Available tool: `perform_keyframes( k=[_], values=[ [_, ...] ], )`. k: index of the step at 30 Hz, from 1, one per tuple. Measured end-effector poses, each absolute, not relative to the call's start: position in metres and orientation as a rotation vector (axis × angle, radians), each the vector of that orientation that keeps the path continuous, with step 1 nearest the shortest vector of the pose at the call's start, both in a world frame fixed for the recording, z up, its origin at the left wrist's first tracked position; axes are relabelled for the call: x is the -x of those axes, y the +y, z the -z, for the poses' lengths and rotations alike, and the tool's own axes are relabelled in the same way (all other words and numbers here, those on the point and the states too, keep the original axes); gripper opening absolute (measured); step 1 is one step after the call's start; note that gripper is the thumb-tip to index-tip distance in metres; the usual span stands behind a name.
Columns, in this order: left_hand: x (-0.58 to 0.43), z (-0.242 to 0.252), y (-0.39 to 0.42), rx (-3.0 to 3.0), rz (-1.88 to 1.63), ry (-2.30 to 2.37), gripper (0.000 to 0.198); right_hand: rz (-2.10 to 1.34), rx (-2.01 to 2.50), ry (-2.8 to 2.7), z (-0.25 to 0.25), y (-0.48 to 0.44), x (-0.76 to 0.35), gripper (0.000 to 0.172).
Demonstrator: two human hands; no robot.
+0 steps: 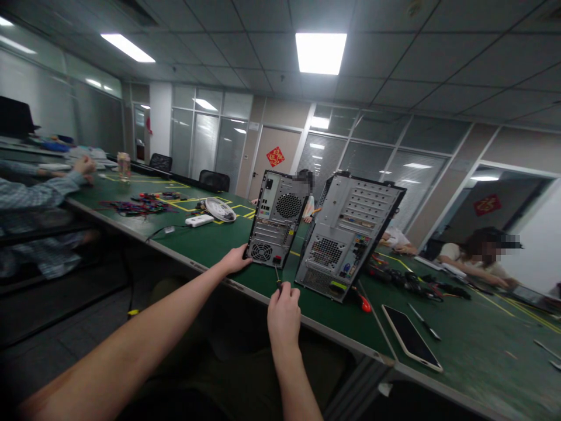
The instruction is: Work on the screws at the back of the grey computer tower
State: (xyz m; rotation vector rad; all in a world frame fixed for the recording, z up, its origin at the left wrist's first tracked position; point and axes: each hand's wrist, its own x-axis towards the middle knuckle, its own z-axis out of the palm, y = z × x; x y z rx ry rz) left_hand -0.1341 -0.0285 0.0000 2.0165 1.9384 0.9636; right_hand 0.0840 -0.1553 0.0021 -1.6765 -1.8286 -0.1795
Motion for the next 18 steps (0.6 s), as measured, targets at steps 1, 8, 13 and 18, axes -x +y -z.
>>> perform_keyframes(
  k=[1,8,13,18],
  values=[
    [0.1342,-0.0003,-0.0288,-2.017,-0.963,1.937,0.061,0.181,1.674,-1.828,-0.0017,-0.155,-0.0843,0.013],
    [0.1348,0.0013,-0.0262,-2.023,-0.985,1.934,0.061,0.178,1.675,-1.828,-0.0017,-0.1541,-0.0845,0.013],
    [0.1351,0.0015,-0.0263,-2.029,-0.985,1.934,0.057,0.178,1.673,-1.822,-0.0012,-0.1545,-0.0851,0.013],
    [0.1354,0.0016,-0.0259,-2.025,-0.999,1.932,0.054,0.184,1.656,-1.808,0.0002,-0.1528,-0.086,0.012]
  ],
)
